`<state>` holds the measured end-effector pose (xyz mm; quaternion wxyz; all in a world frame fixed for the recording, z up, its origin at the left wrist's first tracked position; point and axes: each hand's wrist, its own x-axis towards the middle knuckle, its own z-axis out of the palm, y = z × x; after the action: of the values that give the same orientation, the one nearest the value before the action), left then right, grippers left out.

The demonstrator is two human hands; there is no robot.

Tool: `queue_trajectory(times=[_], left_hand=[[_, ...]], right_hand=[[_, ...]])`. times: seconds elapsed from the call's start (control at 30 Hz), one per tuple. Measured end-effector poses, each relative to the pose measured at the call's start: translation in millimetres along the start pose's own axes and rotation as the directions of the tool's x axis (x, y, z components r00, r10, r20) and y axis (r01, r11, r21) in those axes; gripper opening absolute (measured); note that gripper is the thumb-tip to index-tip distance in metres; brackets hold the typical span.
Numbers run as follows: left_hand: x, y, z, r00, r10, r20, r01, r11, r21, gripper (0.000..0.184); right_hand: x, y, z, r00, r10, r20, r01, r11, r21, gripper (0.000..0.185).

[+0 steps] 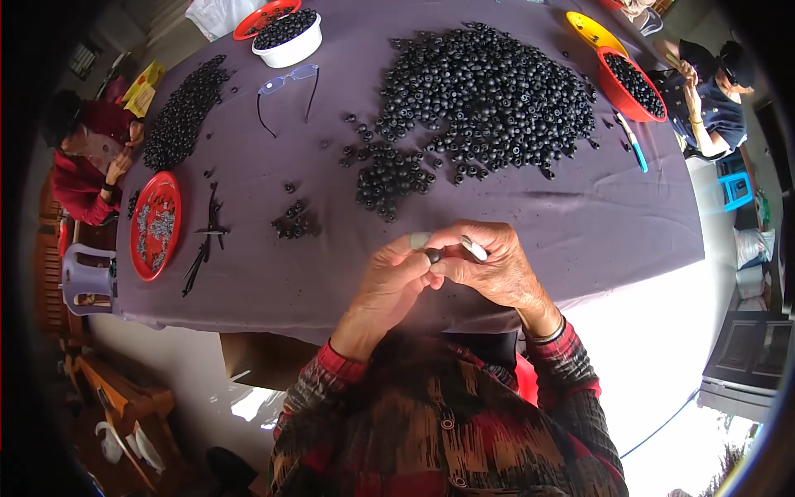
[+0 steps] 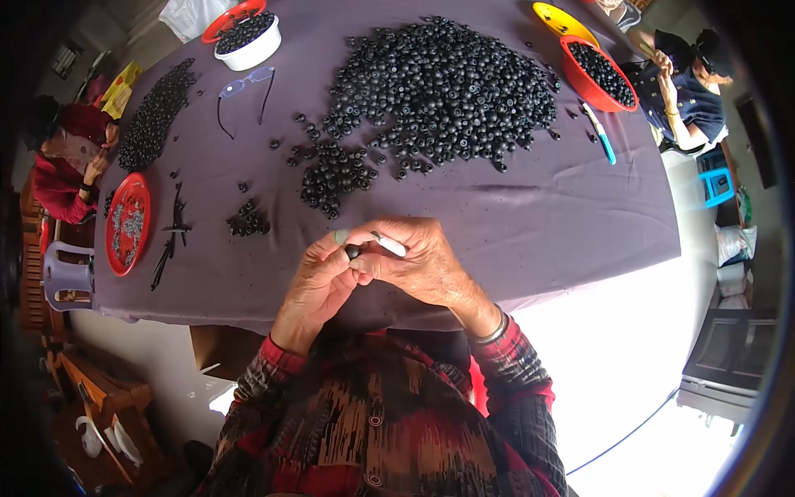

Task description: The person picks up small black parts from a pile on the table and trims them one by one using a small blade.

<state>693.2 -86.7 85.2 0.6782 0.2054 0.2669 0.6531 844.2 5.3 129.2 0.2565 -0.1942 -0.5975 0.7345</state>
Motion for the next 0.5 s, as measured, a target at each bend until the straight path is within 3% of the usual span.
queue_trajectory(times=[0.13,0.33,0.43,0.5], left_hand=[[-3,3,12,0.998,-0.064,-0.004,0.064,0.997,-0.046,0.022],[-5,2,7,1.0,-0.025,-0.012,0.026,0.998,0.06,0.021],[-5,-1,-3,0.998,-0.007,0.064,0.007,1.0,-0.01,0.02],[-6,2,6,0.999,-0.039,-0.022,0.039,0.999,0.0,0.017]], right_hand=[[-7,-3,-1,1.0,0.005,-0.001,-0.005,1.0,-0.01,0.021],[-9,-2,2,0.995,-0.097,-0.005,0.097,0.993,-0.062,0.02],[-9,-3,3,0.995,-0.103,0.005,0.103,0.992,-0.074,0.018],[-8,-4,3,0.989,-0.146,0.018,0.147,0.979,-0.138,0.016]])
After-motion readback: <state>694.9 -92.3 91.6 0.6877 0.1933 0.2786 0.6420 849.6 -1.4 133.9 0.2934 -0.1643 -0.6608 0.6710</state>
